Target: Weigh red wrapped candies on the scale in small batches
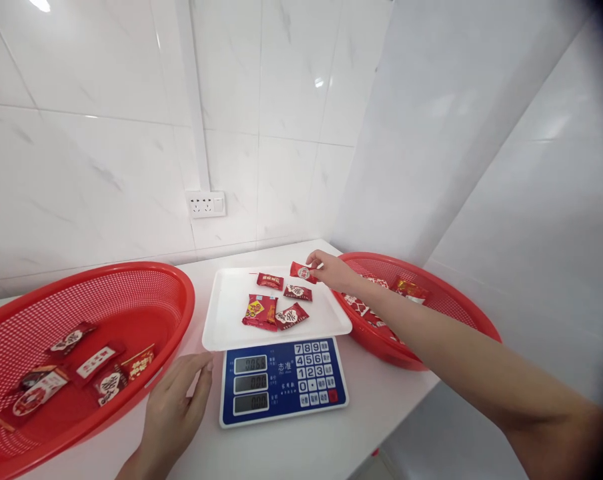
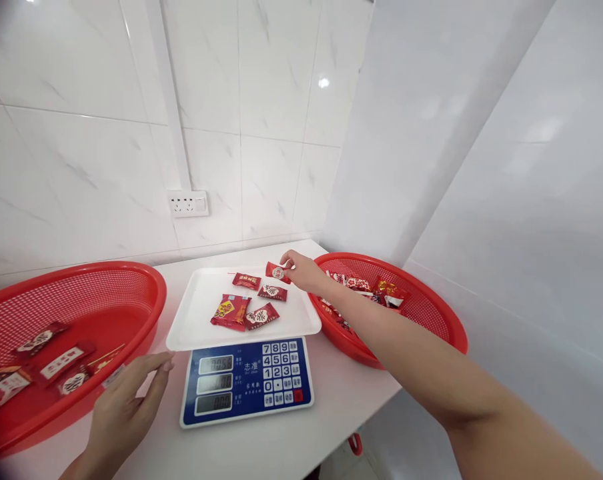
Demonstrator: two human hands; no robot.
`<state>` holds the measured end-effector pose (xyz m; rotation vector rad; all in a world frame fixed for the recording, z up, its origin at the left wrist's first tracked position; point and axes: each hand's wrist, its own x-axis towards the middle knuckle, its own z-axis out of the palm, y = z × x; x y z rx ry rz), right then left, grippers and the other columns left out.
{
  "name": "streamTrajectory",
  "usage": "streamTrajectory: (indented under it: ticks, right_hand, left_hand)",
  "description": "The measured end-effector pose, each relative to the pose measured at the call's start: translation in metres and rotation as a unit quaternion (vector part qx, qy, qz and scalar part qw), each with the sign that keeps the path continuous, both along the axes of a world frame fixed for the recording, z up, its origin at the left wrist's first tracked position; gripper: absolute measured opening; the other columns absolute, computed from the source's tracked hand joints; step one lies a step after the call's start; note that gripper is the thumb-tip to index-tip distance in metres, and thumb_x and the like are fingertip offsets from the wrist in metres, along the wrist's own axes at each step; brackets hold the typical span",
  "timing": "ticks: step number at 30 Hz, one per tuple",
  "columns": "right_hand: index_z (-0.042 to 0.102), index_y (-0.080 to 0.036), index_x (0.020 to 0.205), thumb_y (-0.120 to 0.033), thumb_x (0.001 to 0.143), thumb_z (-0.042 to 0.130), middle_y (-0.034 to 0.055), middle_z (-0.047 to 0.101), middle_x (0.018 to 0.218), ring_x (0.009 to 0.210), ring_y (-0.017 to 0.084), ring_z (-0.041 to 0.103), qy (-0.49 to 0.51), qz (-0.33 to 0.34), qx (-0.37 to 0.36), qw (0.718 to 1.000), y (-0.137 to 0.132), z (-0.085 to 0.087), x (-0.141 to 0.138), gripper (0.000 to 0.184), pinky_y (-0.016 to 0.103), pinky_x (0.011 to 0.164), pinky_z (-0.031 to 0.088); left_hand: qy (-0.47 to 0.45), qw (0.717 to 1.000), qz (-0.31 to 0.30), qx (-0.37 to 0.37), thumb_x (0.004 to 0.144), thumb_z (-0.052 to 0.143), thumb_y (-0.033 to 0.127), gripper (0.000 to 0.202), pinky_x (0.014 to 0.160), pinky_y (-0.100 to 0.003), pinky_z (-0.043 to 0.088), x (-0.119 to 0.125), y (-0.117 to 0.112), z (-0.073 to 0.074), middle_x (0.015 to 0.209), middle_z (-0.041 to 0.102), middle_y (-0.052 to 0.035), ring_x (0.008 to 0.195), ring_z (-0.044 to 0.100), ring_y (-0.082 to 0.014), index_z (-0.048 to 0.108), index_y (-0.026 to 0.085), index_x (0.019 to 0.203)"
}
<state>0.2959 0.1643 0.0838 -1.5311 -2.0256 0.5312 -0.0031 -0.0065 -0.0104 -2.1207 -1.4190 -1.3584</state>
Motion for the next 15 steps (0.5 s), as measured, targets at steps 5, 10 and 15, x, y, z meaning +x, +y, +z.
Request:
streamTrajectory:
  ticks: [5,10,15]
  right_hand:
    - [0.052,-0.022,0.079,-0.017,0.074,0.056,0.001,0.06,0.084,0.073,0.015,0.054,-0.086,-0.015,0.039,0.995,-0.002,-0.004,0.005,0.008,0.025,0.06,0.038]
    - [0.053,-0.022,0.083,-0.013,0.074,0.052,-0.0017,0.061,0.083,0.069,0.012,0.054,-0.069,0.044,0.025,0.996,-0.004,-0.009,-0.008,0.012,0.023,0.061,0.039]
    - [0.052,-0.021,0.084,-0.011,0.077,0.049,0.003,0.059,0.091,0.077,0.015,0.052,-0.078,0.039,0.081,0.993,0.011,-0.011,-0.028,0.012,0.026,0.066,0.037]
  left_hand:
    - [0.021,1.0,0.008,0.009,0.084,0.05,0.024,0.013,0.059,-0.017,0.05,0.001,-0.001,0.004,0.079,0.07,-0.004,0.071,0.066,-0.0125,0.06,0.018,0.088]
    - [0.017,1.0,0.007,0.01,0.084,0.05,0.023,0.012,0.058,-0.017,0.051,-0.001,-0.001,0.001,0.079,0.069,-0.0039,0.071,0.066,-0.0128,0.06,0.018,0.089]
    - [0.015,1.0,0.007,0.005,0.083,0.051,0.023,0.013,0.06,-0.018,0.051,-0.002,0.0,-0.001,0.08,0.069,-0.0042,0.072,0.066,-0.0135,0.061,0.018,0.09]
